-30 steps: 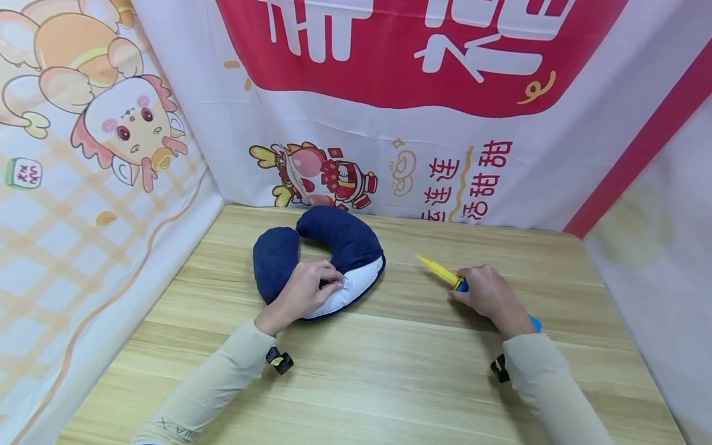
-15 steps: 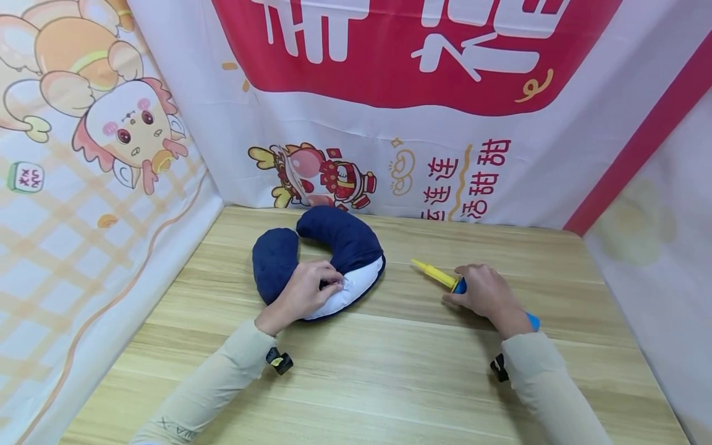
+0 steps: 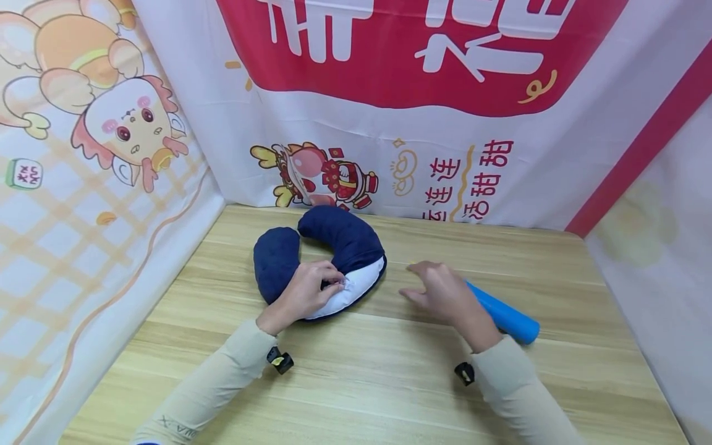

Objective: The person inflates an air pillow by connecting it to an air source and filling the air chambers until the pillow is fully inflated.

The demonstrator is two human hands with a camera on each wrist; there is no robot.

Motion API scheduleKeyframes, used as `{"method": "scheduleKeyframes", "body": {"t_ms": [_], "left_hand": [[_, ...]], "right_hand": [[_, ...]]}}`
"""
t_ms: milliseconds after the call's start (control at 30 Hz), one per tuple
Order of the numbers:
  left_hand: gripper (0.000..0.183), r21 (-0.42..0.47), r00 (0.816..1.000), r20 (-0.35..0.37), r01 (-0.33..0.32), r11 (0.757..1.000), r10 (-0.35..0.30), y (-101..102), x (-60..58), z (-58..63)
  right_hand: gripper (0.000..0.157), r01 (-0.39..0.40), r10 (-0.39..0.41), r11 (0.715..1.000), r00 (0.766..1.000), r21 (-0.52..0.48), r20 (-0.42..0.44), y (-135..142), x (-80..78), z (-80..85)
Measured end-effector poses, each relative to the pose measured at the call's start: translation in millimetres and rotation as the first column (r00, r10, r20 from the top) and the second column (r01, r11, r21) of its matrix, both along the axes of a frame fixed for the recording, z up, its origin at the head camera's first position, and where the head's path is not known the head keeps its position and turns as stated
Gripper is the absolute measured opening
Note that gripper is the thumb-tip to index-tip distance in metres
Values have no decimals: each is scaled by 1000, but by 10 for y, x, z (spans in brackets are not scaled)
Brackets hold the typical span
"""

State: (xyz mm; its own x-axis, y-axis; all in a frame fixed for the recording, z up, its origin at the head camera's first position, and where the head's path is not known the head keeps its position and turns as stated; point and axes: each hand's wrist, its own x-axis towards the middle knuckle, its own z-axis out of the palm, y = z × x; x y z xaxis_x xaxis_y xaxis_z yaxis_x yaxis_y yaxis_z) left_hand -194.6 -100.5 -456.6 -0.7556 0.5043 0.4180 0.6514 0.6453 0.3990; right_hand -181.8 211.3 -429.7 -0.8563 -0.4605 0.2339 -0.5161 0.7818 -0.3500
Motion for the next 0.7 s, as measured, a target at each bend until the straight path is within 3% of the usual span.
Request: {"method": "scheduleKeyframes", "body": {"t_ms": [133, 267, 400, 700], "left_hand": [[4, -9, 1000, -4, -7, 1000, 7, 8, 3, 1], [5, -14, 1000, -4, -12, 1000, 12, 9, 9, 1], [7, -14, 1000, -10, -9, 1000, 9, 7, 13, 5], [7, -45, 999, -33, -12, 999, 11, 28, 22, -7]], "right_hand": [[33, -85, 82, 993, 996, -80, -35, -310, -8, -156], [19, -138, 139, 972, 990, -193, -4, -574, -38, -282], [12, -126, 148, 944, 988, -304, 51, -761, -52, -328], [9, -115, 160, 911, 984, -396, 82, -868, -75, -324]]}}
